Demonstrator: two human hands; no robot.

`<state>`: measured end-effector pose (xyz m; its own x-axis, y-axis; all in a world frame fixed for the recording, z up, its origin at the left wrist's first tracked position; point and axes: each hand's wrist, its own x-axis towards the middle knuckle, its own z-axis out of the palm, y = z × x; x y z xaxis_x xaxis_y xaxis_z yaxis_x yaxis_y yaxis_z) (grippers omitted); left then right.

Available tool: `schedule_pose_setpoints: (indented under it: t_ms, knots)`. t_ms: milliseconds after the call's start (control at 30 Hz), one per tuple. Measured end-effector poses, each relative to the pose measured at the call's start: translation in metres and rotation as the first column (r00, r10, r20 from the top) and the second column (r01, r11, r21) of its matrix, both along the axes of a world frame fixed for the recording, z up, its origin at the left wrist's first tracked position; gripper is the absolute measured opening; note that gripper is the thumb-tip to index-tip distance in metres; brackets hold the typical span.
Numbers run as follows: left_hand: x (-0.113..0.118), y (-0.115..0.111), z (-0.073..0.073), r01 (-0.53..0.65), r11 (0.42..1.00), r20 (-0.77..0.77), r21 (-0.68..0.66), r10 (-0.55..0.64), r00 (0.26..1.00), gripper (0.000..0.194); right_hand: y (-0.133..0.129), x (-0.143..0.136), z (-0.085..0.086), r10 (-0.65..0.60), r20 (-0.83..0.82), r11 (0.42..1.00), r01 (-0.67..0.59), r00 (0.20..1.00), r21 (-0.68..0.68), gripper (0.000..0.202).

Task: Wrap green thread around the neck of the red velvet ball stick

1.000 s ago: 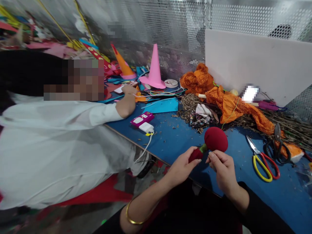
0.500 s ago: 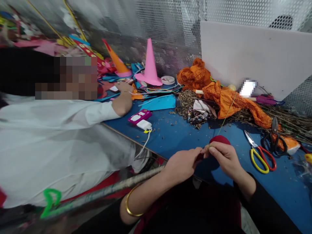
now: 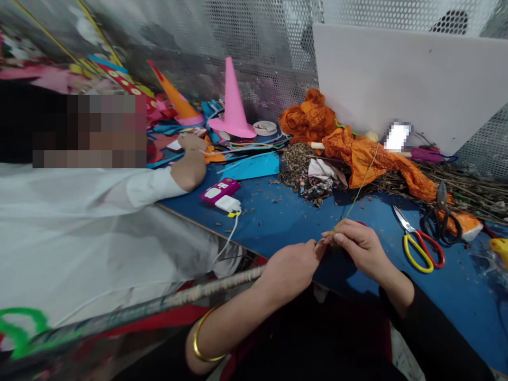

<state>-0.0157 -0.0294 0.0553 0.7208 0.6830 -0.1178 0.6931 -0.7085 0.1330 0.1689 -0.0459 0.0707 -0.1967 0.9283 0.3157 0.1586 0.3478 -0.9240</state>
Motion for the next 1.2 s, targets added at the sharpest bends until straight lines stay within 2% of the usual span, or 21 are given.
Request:
schedule_pose_setpoints:
  t_ms: [133, 267, 333, 433, 633, 767, 833, 933, 1033, 1100, 1200]
  knots:
    - [-0.004, -0.003, -0.004, 0.065, 0.971, -0.059, 0.228, -0.053, 0.997, 0.039, 0.001, -0.002, -0.006, -0.021, 0.065, 1.0, 0.021, 0.998, 0.001, 0.029]
    - [-0.01, -0.006, -0.011, 0.215, 0.855, -0.139, 0.471, -0.169, 0.976, 0.038, 0.0, -0.004, -0.007, -0.043, 0.125, 0.999, 0.045, 0.991, -0.009, 0.033]
    - [-0.011, -0.007, -0.013, 0.249, 0.806, -0.164, 0.536, -0.19, 0.968, 0.037, 0.0, -0.005, -0.007, -0.047, 0.135, 0.999, 0.05, 0.99, -0.02, 0.033]
    - [-0.012, -0.007, -0.014, 0.258, 0.776, -0.16, 0.575, -0.202, 0.966, 0.037, -0.001, -0.007, -0.006, -0.051, 0.129, 0.998, 0.056, 0.99, -0.036, 0.03]
    - [-0.013, -0.005, -0.016, 0.299, 0.779, -0.174, 0.551, -0.242, 0.954, 0.036, -0.001, -0.005, -0.008, -0.043, 0.148, 0.998, 0.049, 0.988, -0.04, 0.029]
    - [-0.014, -0.006, -0.017, 0.283, 0.831, -0.198, 0.479, -0.212, 0.957, 0.04, -0.001, -0.004, -0.002, 0.022, 0.104, 0.998, -0.017, 0.994, -0.053, 0.027]
    - [-0.015, -0.004, -0.015, 0.219, 0.878, -0.2, 0.426, -0.144, 0.969, 0.043, -0.004, -0.004, 0.004, 0.049, 0.031, 0.995, -0.046, 0.998, -0.093, 0.025]
    - [-0.02, 0.003, -0.005, 0.046, 0.942, -0.168, 0.333, 0.011, 0.986, 0.042, -0.008, 0.001, 0.012, 0.052, -0.01, 0.981, -0.053, 0.999, -0.185, 0.023]
    - [-0.027, 0.011, 0.009, -0.108, 0.963, -0.109, 0.247, 0.138, 0.984, 0.043, -0.005, 0.015, 0.015, 0.159, 0.121, 0.947, -0.117, 0.98, -0.298, 0.024]
    - [-0.032, 0.014, 0.015, -0.144, 0.966, -0.091, 0.216, 0.166, 0.982, 0.043, 0.002, 0.028, 0.014, 0.246, 0.222, 0.927, -0.163, 0.943, -0.338, 0.025]
    - [-0.037, 0.012, 0.018, -0.179, 0.96, -0.069, 0.217, 0.198, 0.978, 0.043, 0.014, 0.044, 0.008, 0.287, 0.35, 0.917, -0.15, 0.892, -0.37, 0.025]
